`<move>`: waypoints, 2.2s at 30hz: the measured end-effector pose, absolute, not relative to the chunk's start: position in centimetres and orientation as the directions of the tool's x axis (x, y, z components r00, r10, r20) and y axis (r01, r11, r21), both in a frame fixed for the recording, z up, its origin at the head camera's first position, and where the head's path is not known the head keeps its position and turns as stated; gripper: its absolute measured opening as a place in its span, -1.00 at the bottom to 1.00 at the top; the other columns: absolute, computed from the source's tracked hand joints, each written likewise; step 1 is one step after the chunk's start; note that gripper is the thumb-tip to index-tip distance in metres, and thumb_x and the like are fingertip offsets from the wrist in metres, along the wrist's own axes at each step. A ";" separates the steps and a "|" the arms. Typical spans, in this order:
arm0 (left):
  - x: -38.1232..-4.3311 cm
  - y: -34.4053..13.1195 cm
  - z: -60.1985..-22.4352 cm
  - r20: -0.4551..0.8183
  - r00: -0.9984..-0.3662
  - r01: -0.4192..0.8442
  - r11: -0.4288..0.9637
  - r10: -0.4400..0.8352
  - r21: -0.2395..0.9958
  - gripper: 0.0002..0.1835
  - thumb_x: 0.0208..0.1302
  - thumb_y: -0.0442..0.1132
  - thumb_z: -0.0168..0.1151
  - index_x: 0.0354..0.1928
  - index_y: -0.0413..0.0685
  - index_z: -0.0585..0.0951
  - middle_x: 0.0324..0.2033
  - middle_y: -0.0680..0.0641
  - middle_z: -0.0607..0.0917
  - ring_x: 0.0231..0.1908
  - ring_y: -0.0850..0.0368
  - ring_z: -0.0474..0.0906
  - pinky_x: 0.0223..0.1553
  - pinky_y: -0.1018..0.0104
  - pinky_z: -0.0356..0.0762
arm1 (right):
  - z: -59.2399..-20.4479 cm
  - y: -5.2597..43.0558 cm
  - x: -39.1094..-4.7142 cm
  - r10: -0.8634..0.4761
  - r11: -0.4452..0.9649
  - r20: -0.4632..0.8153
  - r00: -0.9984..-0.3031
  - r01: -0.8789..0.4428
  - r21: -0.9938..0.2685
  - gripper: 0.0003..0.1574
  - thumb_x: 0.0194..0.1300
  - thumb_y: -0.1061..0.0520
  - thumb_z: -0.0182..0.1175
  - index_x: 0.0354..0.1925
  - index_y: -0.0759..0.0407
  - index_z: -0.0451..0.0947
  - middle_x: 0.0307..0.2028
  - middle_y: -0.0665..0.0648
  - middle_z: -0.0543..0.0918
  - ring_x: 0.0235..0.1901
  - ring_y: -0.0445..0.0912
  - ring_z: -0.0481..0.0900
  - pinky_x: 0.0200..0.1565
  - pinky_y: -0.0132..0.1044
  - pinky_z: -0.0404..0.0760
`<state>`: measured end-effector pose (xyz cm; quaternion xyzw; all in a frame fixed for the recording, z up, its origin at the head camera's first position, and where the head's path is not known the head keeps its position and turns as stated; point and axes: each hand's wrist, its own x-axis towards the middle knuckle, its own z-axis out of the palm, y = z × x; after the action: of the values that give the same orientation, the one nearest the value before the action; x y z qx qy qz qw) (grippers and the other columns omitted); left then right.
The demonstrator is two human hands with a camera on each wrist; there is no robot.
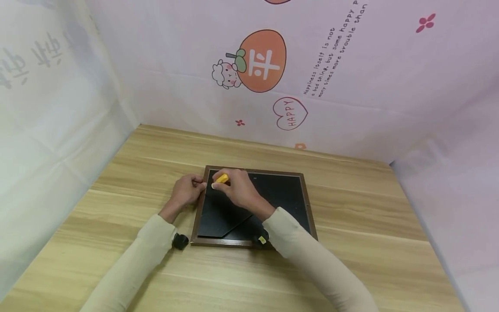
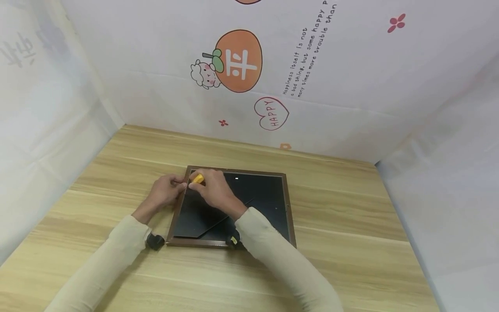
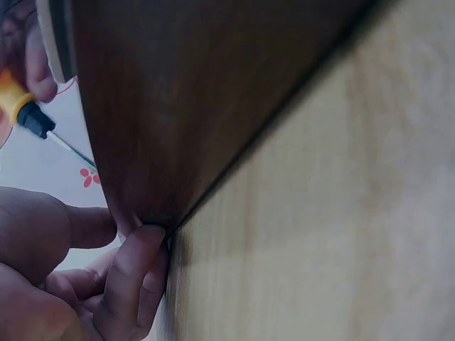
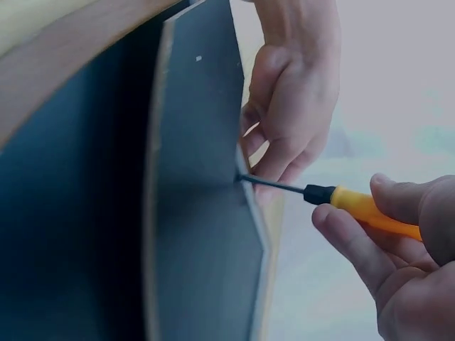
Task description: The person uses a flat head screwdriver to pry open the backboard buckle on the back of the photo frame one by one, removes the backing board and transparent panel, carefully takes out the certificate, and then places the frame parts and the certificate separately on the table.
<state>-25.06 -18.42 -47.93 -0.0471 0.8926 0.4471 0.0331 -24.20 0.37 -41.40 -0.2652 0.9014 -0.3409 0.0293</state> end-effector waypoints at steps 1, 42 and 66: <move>-25.1 -18.4 -47.9 -0.107 -0.993 -0.120 0.590 -0.058 0.798 -0.72 0.38 -0.21 0.21 0.03 -0.23 0.64 -0.12 -0.25 0.73 -0.33 0.07 0.68 -0.46 0.40 0.61 | -41.7 0.7 -24.3 -0.488 0.623 0.132 -0.863 -0.450 -0.639 -0.70 0.34 0.05 0.28 -0.02 0.15 0.66 -0.17 0.09 0.72 -0.38 -0.20 0.55 -0.32 -0.46 0.58; -24.9 -18.3 -48.1 -0.157 -0.986 -0.165 0.542 -0.062 0.824 -0.67 0.42 -0.19 0.17 0.09 -0.25 0.58 -0.06 -0.28 0.67 -0.29 0.01 0.66 -0.46 0.36 0.65 | -43.3 9.6 -23.6 -0.394 0.748 0.065 -0.917 -0.361 -0.557 -0.69 0.22 0.09 0.39 -0.04 0.08 0.73 -0.06 0.11 0.76 -0.17 -0.10 0.65 -0.08 -0.18 0.71; -24.8 -18.5 -48.4 -0.159 -0.986 -0.162 0.544 -0.053 0.823 -0.67 0.43 -0.18 0.17 0.11 -0.23 0.58 -0.03 -0.29 0.67 -0.28 0.00 0.68 -0.44 0.33 0.68 | -44.1 24.0 -21.0 -0.045 0.772 0.147 -0.988 -0.128 -0.623 -0.62 0.24 0.08 0.37 0.02 0.16 0.70 -0.05 0.23 0.75 -0.18 0.00 0.61 -0.34 -0.44 0.53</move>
<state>-24.84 -18.51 -48.36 -0.0614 0.8767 0.4736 0.0573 -20.99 23.96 -44.05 -0.0461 0.9392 -0.3346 -0.0617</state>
